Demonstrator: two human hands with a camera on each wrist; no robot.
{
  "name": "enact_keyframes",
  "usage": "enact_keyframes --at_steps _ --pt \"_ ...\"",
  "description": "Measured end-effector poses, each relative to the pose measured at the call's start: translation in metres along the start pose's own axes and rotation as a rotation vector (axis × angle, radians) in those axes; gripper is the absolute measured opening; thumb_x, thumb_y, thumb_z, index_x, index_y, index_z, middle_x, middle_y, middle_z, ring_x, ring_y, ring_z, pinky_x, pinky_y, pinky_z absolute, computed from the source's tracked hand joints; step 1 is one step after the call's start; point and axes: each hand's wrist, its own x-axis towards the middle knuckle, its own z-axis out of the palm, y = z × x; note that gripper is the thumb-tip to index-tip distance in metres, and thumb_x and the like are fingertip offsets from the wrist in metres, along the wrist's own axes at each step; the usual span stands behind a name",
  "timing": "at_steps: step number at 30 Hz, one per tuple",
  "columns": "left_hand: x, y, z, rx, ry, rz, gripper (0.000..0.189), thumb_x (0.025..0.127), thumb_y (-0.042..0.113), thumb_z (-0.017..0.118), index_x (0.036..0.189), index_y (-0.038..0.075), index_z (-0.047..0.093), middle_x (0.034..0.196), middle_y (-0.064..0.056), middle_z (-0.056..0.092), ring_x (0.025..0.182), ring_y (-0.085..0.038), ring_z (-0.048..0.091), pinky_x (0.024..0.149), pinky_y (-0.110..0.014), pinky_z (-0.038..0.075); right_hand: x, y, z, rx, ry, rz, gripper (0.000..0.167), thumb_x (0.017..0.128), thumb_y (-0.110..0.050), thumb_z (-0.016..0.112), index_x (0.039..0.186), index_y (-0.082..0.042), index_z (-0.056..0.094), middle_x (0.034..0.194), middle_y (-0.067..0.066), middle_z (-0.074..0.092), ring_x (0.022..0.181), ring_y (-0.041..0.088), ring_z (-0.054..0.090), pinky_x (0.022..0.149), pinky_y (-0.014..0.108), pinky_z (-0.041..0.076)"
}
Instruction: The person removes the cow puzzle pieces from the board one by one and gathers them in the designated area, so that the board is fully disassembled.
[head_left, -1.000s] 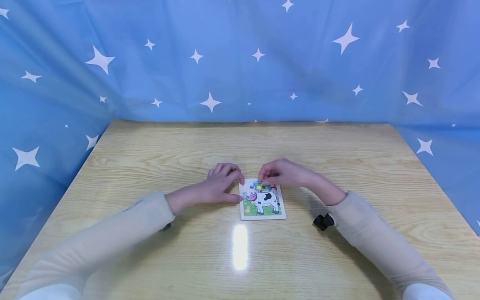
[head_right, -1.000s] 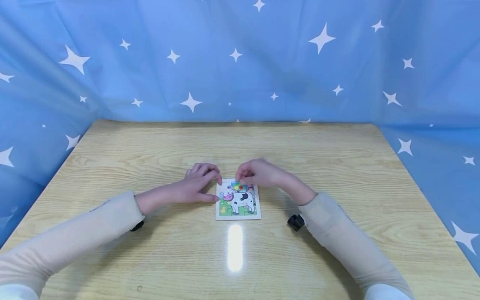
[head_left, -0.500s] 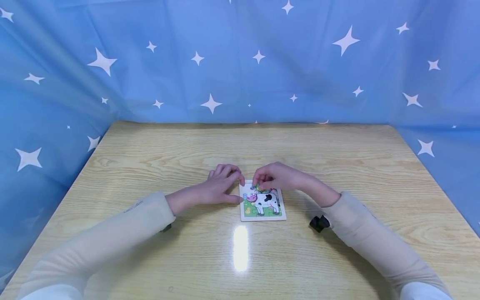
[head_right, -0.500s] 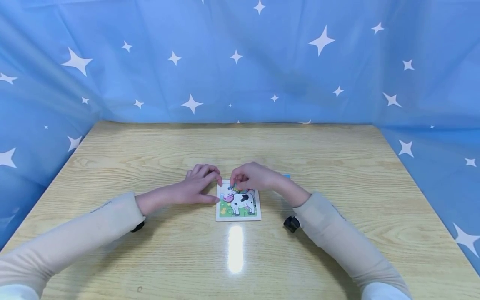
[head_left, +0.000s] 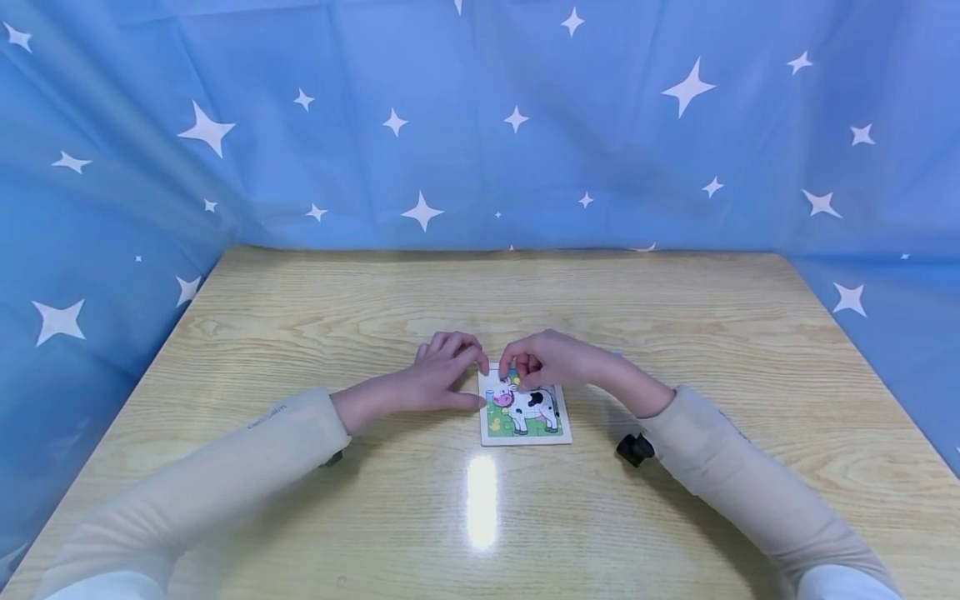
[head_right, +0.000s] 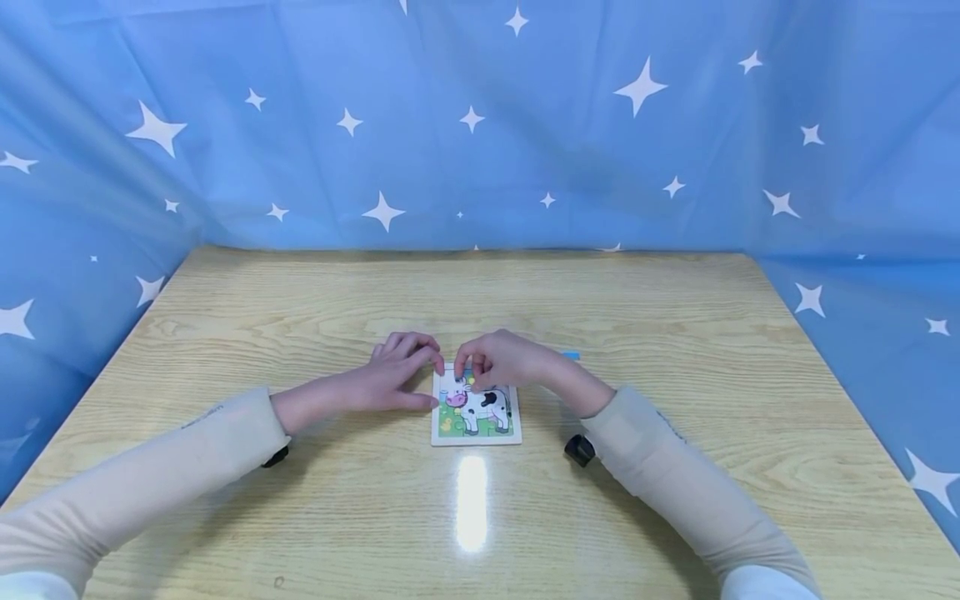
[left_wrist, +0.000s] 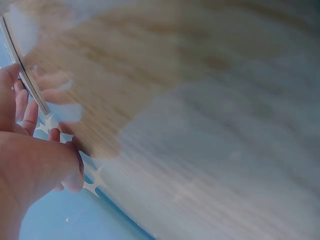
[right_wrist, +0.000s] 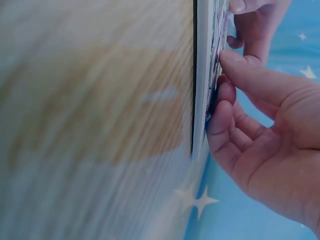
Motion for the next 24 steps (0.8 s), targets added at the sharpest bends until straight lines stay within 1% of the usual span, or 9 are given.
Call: enact_keyframes --at_steps 5,13,20,24 --pt "0.0004 -0.0006 0.0008 0.001 -0.001 -0.001 0.040 0.102 0.035 0.077 0.132 0.016 0.059 0.163 -0.022 0.038 0.148 -0.046 0.030 0.109 -0.054 0.032 0.0003 0.0006 0.0009 -0.010 -0.002 0.014 0.022 0.101 0.002 0.076 0.122 -0.004 0.073 0.085 -0.002 0.063 0.069 0.008 0.050 0.070 0.025 0.044" --pt "0.0008 -0.0006 0.0014 0.006 0.003 -0.001 0.041 0.101 0.035 0.078 0.132 0.015 0.059 0.163 -0.023 0.039 0.148 -0.046 0.031 0.110 -0.055 0.032 0.0007 0.0002 0.0013 -0.027 -0.009 0.012 0.025 0.101 0.002 0.076 0.126 -0.004 0.074 0.084 -0.003 0.063 0.069 0.007 0.050 0.070 0.025 0.044" --pt "0.0001 -0.0007 0.0011 0.004 0.003 0.004 0.042 0.101 0.035 0.078 0.133 0.015 0.059 0.162 -0.023 0.039 0.147 -0.046 0.031 0.109 -0.055 0.032 0.0014 -0.0020 0.0007 -0.046 -0.017 0.010 0.028 0.102 0.001 0.076 0.130 -0.003 0.075 0.085 -0.003 0.064 0.069 0.007 0.052 0.072 0.026 0.046" --pt "-0.0001 -0.0010 0.0008 -0.002 0.005 0.008 0.042 0.101 0.035 0.078 0.133 0.015 0.059 0.162 -0.023 0.040 0.146 -0.045 0.031 0.109 -0.055 0.032 0.0022 -0.0032 0.0001 -0.050 -0.023 0.014 0.028 0.102 0.002 0.075 0.130 -0.003 0.075 0.084 -0.003 0.064 0.069 0.008 0.052 0.072 0.026 0.046"
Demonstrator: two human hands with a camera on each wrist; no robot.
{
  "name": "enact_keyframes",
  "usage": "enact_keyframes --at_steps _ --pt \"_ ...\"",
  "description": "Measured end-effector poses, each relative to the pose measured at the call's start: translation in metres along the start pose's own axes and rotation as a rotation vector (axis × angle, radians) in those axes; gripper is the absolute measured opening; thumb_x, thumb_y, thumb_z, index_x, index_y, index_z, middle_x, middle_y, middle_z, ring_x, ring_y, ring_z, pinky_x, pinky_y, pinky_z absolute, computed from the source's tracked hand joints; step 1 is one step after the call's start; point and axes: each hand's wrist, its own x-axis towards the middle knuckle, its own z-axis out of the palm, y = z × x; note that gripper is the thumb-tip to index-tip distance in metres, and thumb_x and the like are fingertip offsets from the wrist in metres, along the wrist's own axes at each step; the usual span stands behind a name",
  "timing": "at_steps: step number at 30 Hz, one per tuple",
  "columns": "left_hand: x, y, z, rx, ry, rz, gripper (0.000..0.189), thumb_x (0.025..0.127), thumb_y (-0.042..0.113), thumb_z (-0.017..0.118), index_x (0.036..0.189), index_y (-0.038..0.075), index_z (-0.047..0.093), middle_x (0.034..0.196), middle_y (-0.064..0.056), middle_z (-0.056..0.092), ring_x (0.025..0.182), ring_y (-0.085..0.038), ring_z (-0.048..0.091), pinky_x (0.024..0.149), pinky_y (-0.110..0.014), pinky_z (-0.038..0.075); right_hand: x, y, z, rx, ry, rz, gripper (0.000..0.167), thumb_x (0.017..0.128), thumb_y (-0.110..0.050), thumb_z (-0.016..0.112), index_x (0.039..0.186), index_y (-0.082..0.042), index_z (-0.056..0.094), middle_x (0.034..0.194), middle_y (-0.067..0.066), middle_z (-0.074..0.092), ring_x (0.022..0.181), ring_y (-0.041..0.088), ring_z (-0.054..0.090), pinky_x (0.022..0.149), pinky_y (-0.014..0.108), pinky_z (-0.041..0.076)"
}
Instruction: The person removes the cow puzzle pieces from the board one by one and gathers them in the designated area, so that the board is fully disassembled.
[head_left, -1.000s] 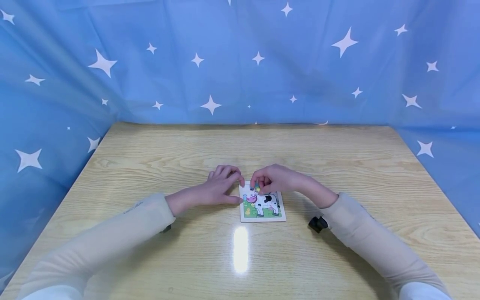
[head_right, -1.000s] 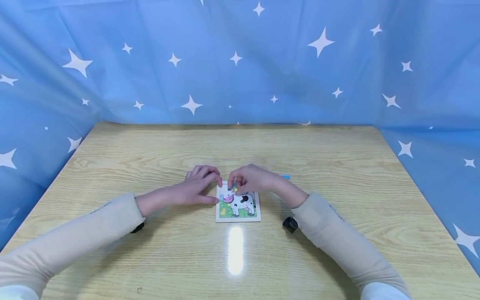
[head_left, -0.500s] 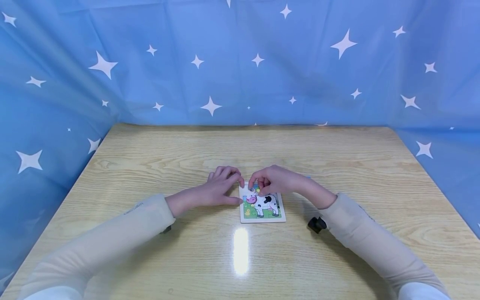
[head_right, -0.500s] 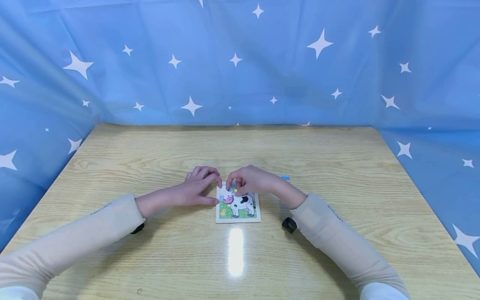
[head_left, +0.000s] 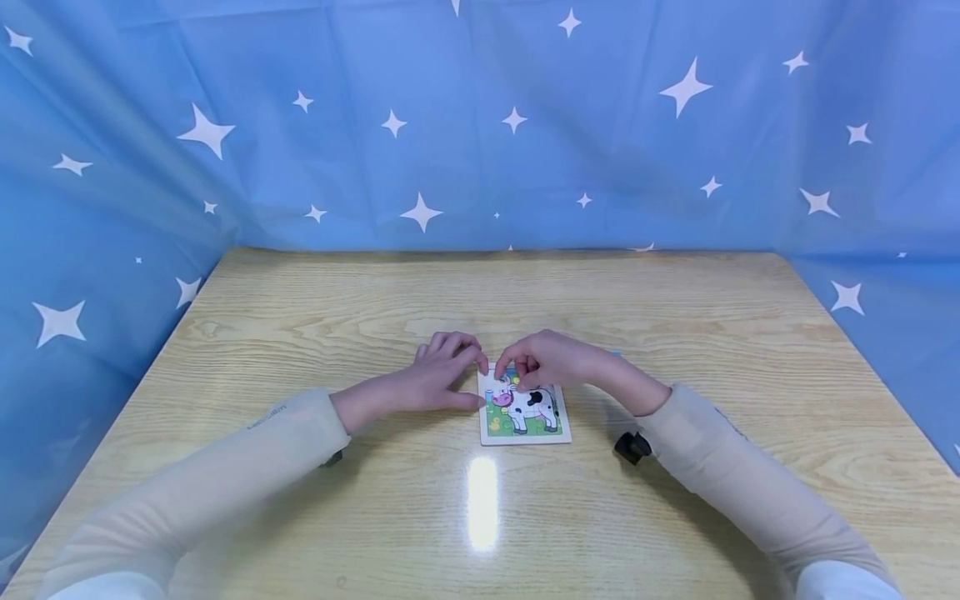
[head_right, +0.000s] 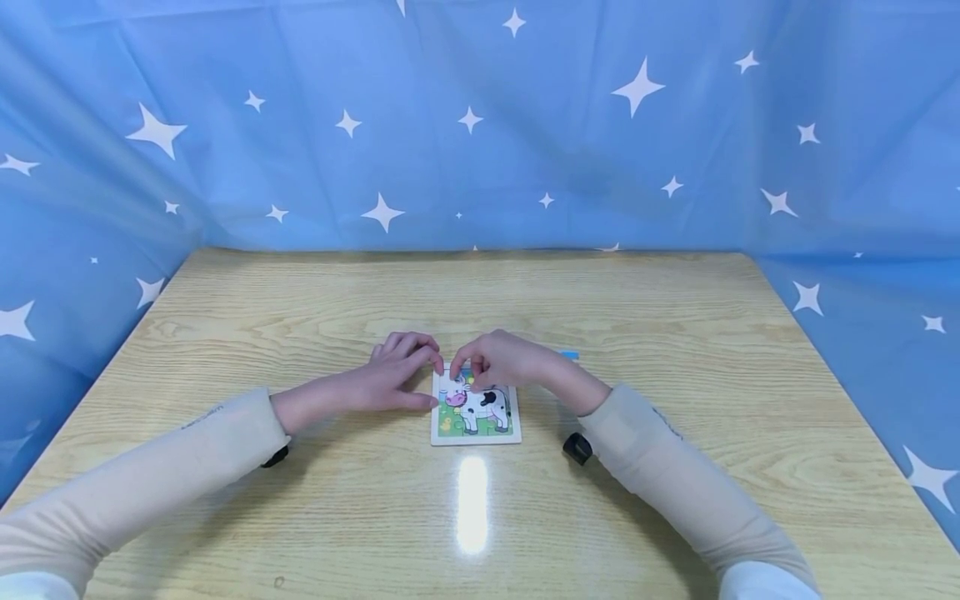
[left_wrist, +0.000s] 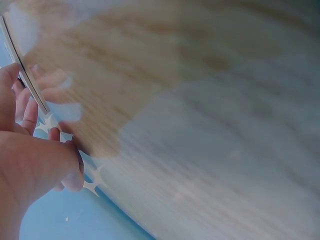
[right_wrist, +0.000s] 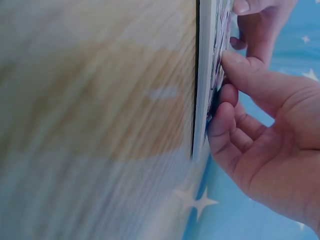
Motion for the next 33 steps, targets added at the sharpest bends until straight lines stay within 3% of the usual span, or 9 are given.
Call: enact_keyframes --at_steps 5,11,15,33 --pt "0.0001 -0.0004 -0.0009 -0.006 -0.001 -0.004 0.043 0.100 0.035 0.078 0.133 0.014 0.059 0.162 -0.023 0.039 0.147 -0.045 0.031 0.111 -0.057 0.031 0.0020 -0.0018 -0.0007 -0.012 -0.002 0.017 0.028 0.102 0.002 0.075 0.128 -0.006 0.075 0.086 -0.001 0.061 0.072 0.011 0.050 0.074 0.028 0.045" --pt "0.0004 -0.0015 -0.0013 -0.007 -0.002 -0.010 0.043 0.100 0.034 0.078 0.132 0.014 0.059 0.162 -0.023 0.039 0.148 -0.046 0.031 0.112 -0.057 0.031 0.0034 -0.0036 0.0011 -0.053 0.022 0.053 0.028 0.101 0.000 0.078 0.126 -0.013 0.075 0.105 0.007 0.057 0.086 0.019 0.051 0.081 0.034 0.046" --pt "0.0011 -0.0022 -0.0012 0.000 -0.007 -0.011 0.042 0.100 0.035 0.078 0.132 0.014 0.059 0.163 -0.024 0.039 0.148 -0.046 0.031 0.112 -0.057 0.031 0.0025 -0.0046 0.0029 -0.064 0.039 0.043 0.028 0.101 0.001 0.079 0.123 -0.014 0.074 0.113 0.010 0.059 0.087 0.021 0.053 0.082 0.035 0.048" --pt "0.0008 -0.0030 0.0005 0.001 -0.006 0.007 0.042 0.101 0.034 0.078 0.133 0.014 0.059 0.162 -0.024 0.039 0.147 -0.047 0.031 0.111 -0.058 0.032 -0.0056 0.0006 0.0065 -0.064 0.107 -0.132 0.026 0.097 0.006 0.080 0.111 -0.012 0.069 0.096 0.003 0.052 0.079 0.014 0.047 0.076 0.030 0.044"
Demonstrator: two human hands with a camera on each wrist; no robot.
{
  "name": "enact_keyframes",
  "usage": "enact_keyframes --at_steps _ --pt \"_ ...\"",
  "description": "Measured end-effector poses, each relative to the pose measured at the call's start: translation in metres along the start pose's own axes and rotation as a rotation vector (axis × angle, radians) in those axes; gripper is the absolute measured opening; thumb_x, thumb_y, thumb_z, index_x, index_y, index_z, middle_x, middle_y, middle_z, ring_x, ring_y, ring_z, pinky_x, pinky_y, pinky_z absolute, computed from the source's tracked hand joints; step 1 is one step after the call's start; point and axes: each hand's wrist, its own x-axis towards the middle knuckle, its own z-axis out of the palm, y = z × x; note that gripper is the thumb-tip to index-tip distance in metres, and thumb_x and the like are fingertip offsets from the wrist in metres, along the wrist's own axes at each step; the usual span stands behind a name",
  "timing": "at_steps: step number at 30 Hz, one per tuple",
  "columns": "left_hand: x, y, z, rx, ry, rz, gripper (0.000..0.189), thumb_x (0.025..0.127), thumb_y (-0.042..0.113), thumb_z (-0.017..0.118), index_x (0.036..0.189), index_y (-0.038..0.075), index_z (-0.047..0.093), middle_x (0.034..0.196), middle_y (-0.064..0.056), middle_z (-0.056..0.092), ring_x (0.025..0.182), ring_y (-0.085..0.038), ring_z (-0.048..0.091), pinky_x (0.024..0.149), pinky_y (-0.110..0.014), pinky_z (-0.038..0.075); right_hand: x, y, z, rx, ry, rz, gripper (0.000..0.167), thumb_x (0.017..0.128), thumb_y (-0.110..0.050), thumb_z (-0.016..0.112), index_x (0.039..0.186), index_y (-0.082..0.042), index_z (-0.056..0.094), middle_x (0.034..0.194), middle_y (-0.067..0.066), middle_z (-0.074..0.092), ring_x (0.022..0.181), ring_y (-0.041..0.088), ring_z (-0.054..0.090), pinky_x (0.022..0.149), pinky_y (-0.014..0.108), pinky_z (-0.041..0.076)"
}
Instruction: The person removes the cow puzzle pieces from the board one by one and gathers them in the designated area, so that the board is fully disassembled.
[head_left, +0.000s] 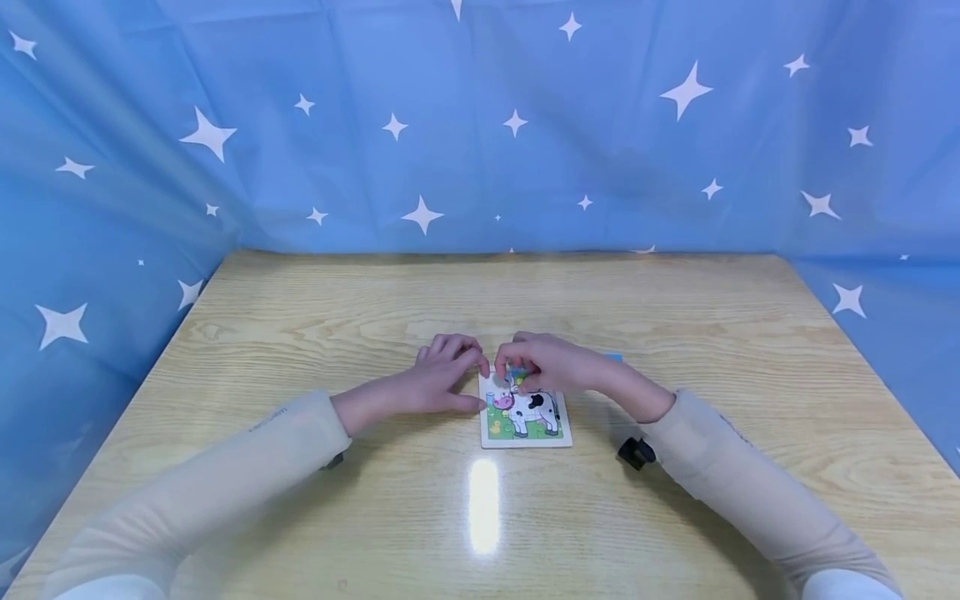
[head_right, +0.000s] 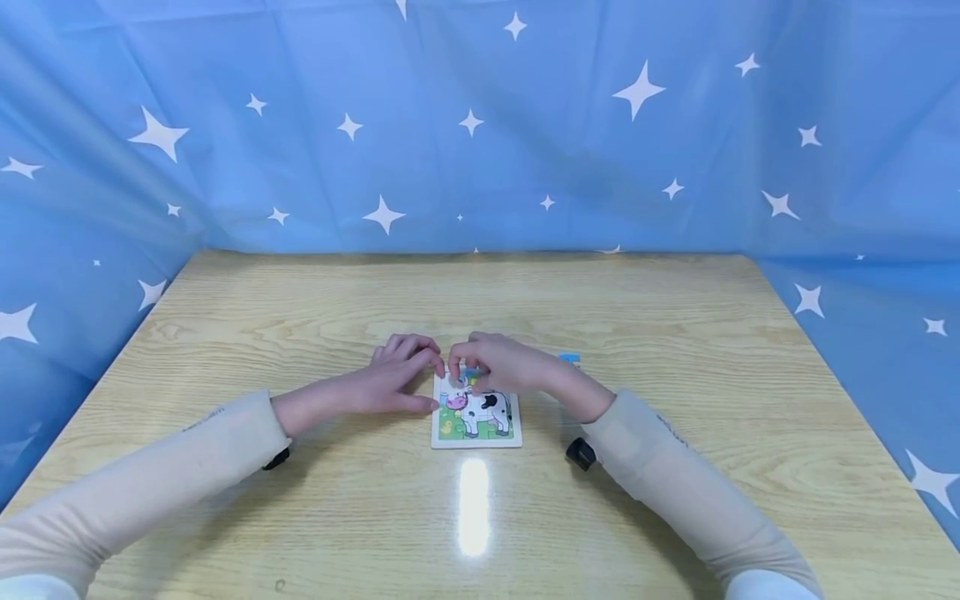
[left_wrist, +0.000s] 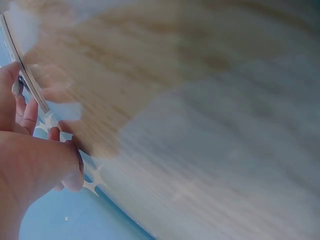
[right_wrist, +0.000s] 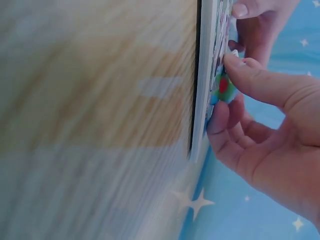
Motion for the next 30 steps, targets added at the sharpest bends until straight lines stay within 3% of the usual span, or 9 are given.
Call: enact_keyframes --at_steps 9,15,30 --pt "0.000 0.002 0.000 0.007 0.000 -0.002 0.042 0.101 0.035 0.078 0.133 0.015 0.059 0.163 -0.024 0.039 0.148 -0.047 0.031 0.110 -0.057 0.032 -0.002 0.001 0.000 -0.030 0.036 -0.042 0.022 0.098 0.006 0.079 0.109 -0.012 0.073 0.098 0.001 0.058 0.086 0.014 0.053 0.080 0.031 0.049" --pt "0.000 0.002 0.001 0.000 0.004 -0.005 0.041 0.102 0.035 0.077 0.132 0.015 0.059 0.163 -0.023 0.039 0.147 -0.046 0.031 0.109 -0.055 0.032 -0.006 0.004 0.000 -0.018 0.045 -0.097 0.017 0.099 0.005 0.078 0.109 -0.008 0.075 0.092 -0.004 0.062 0.082 0.008 0.053 0.076 0.029 0.050" --pt "0.000 0.003 0.000 0.014 0.007 -0.018 0.040 0.102 0.035 0.078 0.132 0.016 0.060 0.162 -0.021 0.040 0.146 -0.045 0.032 0.108 -0.053 0.032 -0.022 -0.006 -0.017 -0.018 0.083 -0.060 0.018 0.101 0.005 0.075 0.112 -0.008 0.077 0.101 -0.003 0.076 0.093 0.013 0.069 0.081 0.034 0.060"
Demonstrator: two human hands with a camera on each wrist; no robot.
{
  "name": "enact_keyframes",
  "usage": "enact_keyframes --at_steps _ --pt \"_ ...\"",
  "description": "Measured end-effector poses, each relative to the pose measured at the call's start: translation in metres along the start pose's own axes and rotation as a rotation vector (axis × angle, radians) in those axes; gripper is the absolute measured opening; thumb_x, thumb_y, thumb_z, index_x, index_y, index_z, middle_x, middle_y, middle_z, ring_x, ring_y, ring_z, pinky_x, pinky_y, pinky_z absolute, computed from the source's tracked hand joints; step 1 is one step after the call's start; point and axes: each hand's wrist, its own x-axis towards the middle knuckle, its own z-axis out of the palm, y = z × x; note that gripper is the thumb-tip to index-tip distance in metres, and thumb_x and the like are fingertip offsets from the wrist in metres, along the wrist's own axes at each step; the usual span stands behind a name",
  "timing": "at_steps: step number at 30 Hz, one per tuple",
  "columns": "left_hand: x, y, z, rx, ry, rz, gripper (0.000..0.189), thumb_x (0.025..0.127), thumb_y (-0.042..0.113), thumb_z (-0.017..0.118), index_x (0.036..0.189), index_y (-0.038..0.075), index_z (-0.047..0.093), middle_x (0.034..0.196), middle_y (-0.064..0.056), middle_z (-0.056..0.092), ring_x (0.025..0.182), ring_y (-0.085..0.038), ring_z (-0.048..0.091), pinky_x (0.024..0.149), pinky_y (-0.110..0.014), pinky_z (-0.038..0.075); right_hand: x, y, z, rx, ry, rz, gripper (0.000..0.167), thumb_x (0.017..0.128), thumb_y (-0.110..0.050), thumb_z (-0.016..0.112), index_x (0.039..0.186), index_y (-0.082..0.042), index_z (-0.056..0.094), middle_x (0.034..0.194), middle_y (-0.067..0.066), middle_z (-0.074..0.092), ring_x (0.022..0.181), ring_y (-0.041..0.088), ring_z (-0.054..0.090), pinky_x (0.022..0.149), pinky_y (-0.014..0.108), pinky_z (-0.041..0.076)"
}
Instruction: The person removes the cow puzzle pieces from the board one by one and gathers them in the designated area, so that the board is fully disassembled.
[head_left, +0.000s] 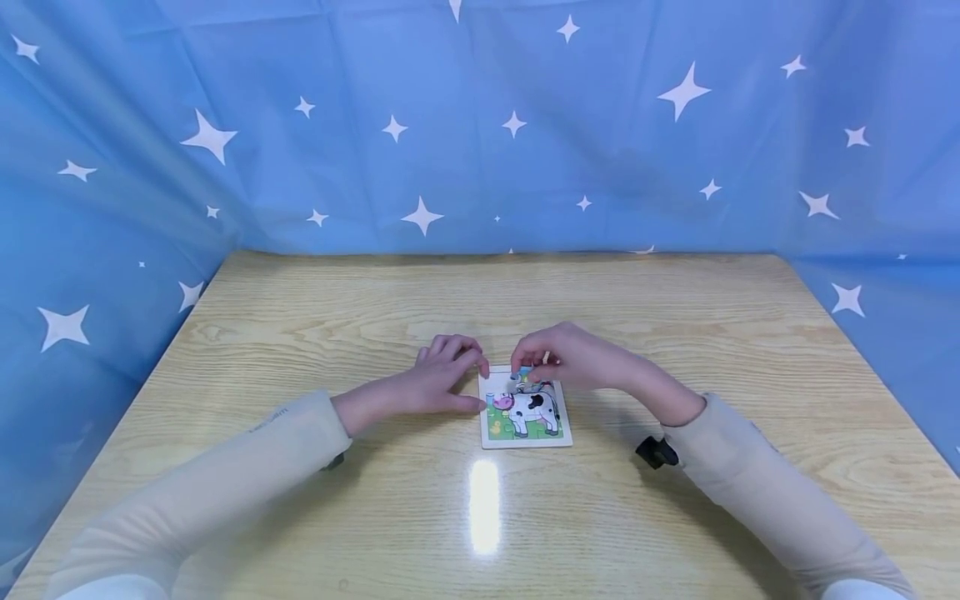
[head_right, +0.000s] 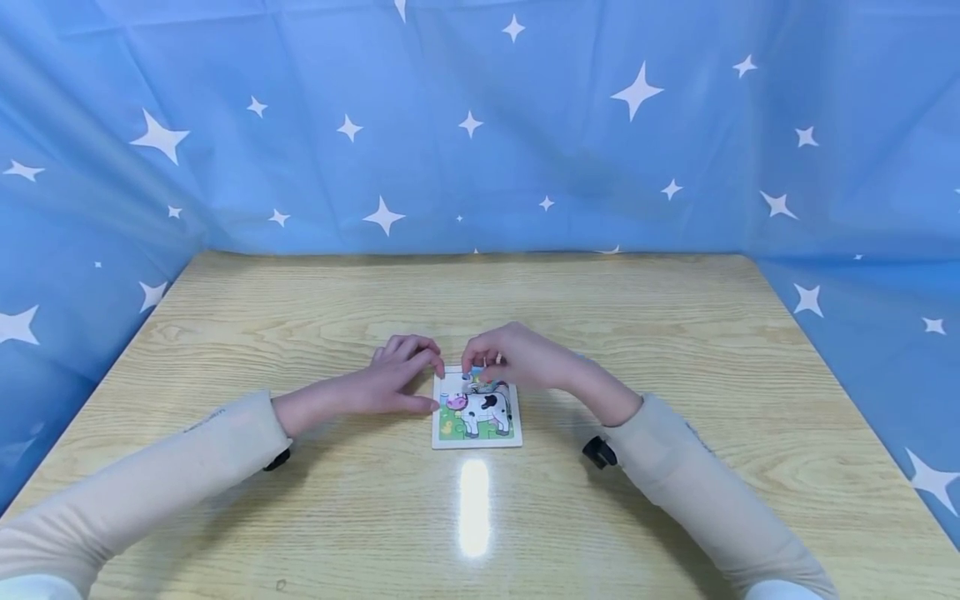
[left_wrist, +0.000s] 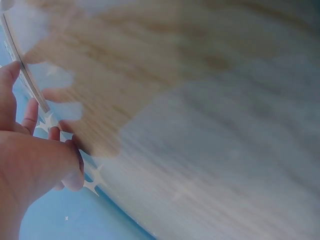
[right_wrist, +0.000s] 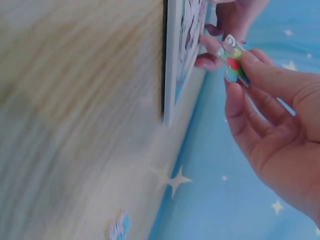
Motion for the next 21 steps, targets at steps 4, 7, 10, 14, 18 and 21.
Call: enact_keyframes --at_steps 4,7,10,14,18,21 --pt "-0.001 0.001 -0.001 -0.005 -0.001 -0.001 0.039 0.102 0.034 0.078 0.131 0.016 0.060 0.161 -0.021 0.040 0.147 -0.046 0.031 0.108 -0.054 0.032 -0.005 0.001 -0.008 -0.002 -0.006 0.035 0.018 0.101 0.006 0.075 0.114 -0.007 0.078 0.101 -0.004 0.075 0.093 0.014 0.068 0.083 0.035 0.061" --pt "-0.001 0.001 -0.001 -0.009 -0.001 0.000 0.038 0.102 0.034 0.078 0.131 0.016 0.060 0.161 -0.021 0.040 0.147 -0.046 0.030 0.109 -0.054 0.031 -0.008 0.003 -0.014 -0.002 -0.008 0.048 0.018 0.101 0.007 0.074 0.115 -0.005 0.079 0.099 -0.003 0.074 0.091 0.015 0.066 0.083 0.036 0.061" --pt "-0.001 0.000 -0.001 -0.009 -0.004 0.002 0.038 0.102 0.034 0.078 0.131 0.017 0.060 0.161 -0.020 0.040 0.147 -0.046 0.030 0.109 -0.054 0.031 -0.011 0.005 -0.018 0.003 -0.016 0.057 0.018 0.102 0.007 0.072 0.115 -0.003 0.079 0.100 -0.001 0.074 0.089 0.015 0.066 0.081 0.035 0.061" --pt "-0.001 -0.001 0.000 -0.013 -0.007 0.004 0.038 0.102 0.034 0.078 0.131 0.017 0.059 0.163 -0.020 0.039 0.148 -0.046 0.029 0.110 -0.054 0.030 -0.018 0.006 -0.024 0.003 -0.014 0.060 0.019 0.103 0.008 0.071 0.116 -0.001 0.080 0.103 0.000 0.075 0.087 0.014 0.067 0.078 0.033 0.058" --pt "0.000 -0.002 0.000 -0.016 -0.010 0.008 0.039 0.103 0.035 0.078 0.131 0.017 0.059 0.164 -0.021 0.038 0.149 -0.046 0.029 0.110 -0.055 0.030 -0.025 0.007 -0.029 0.006 -0.008 0.042 0.019 0.101 0.009 0.072 0.117 0.002 0.080 0.103 0.002 0.075 0.084 0.017 0.069 0.075 0.031 0.057" --pt "0.000 -0.002 0.000 -0.020 -0.014 0.011 0.039 0.103 0.034 0.077 0.132 0.017 0.059 0.164 -0.021 0.038 0.149 -0.046 0.028 0.110 -0.055 0.030 -0.030 0.009 -0.031 0.012 -0.011 0.031 0.019 0.101 0.010 0.071 0.117 0.002 0.080 0.101 0.000 0.074 0.083 0.019 0.070 0.074 0.031 0.057"
